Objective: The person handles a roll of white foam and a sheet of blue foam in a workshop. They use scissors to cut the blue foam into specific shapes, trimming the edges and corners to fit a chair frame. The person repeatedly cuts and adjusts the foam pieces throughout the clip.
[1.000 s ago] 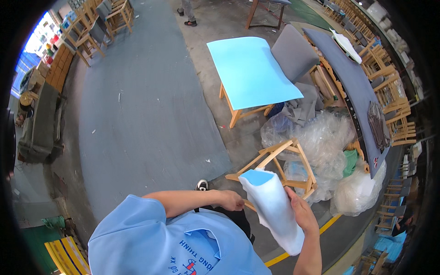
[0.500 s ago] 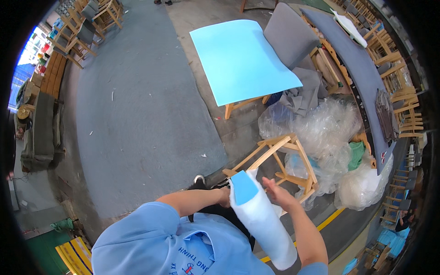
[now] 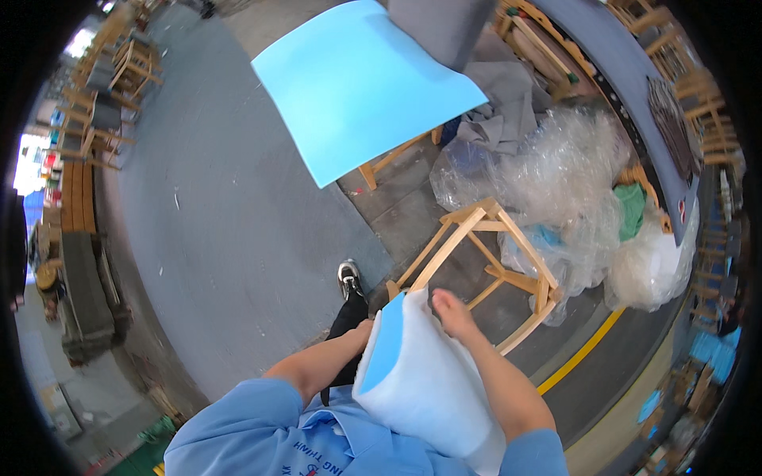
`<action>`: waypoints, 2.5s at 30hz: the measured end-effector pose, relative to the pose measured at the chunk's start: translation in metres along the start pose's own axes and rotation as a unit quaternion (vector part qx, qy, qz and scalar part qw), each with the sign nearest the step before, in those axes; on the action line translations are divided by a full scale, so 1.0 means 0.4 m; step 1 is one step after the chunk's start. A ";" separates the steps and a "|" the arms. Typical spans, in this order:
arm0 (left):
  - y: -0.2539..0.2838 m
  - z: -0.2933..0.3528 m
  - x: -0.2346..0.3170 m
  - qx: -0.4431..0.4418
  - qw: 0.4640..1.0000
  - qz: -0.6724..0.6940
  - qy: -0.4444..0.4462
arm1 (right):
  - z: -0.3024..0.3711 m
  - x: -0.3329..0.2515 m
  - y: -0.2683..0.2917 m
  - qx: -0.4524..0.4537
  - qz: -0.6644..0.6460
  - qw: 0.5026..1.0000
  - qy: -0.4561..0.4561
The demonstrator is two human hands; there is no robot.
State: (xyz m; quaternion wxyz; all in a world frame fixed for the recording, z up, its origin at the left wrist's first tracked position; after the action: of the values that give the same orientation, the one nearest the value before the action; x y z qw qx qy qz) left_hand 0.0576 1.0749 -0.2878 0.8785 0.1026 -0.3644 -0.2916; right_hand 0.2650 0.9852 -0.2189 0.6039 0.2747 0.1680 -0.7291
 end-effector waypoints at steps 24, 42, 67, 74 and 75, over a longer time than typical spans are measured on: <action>0.300 -0.061 0.386 -0.268 0.945 -0.062 -0.176 | -0.139 0.021 -0.006 -0.054 -0.068 0.991 0.103; 0.271 -0.062 0.321 -0.305 0.943 -0.075 -0.113 | -0.227 0.109 0.019 0.224 -0.002 0.974 0.032; 0.216 -0.102 0.399 -0.346 0.930 -0.085 -0.090 | -0.169 0.265 0.094 0.277 0.023 0.960 0.046; 0.232 -0.121 0.413 -0.315 0.933 -0.132 -0.114 | -0.106 0.263 0.048 -0.254 -0.332 0.895 -0.154; 0.242 -0.124 0.457 -0.316 0.930 -0.135 -0.128 | -0.079 0.307 0.034 -0.274 -0.311 0.884 -0.218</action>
State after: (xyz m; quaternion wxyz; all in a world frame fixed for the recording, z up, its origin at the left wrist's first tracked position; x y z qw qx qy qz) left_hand 0.2378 1.0443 -0.1792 0.7636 -0.1697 -0.3455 -0.5184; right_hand 0.2699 0.9037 -0.3169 0.4184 -0.1336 0.3021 -0.8461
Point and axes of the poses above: each hand's wrist, its own z-axis away from the middle knuckle, its own y-axis out of the back of the hand, x = y × z, the point moved 6 cm from there along -z, towards the middle knuckle, and after that the axes turned 1 degree about -x, right-handed, at the moved point
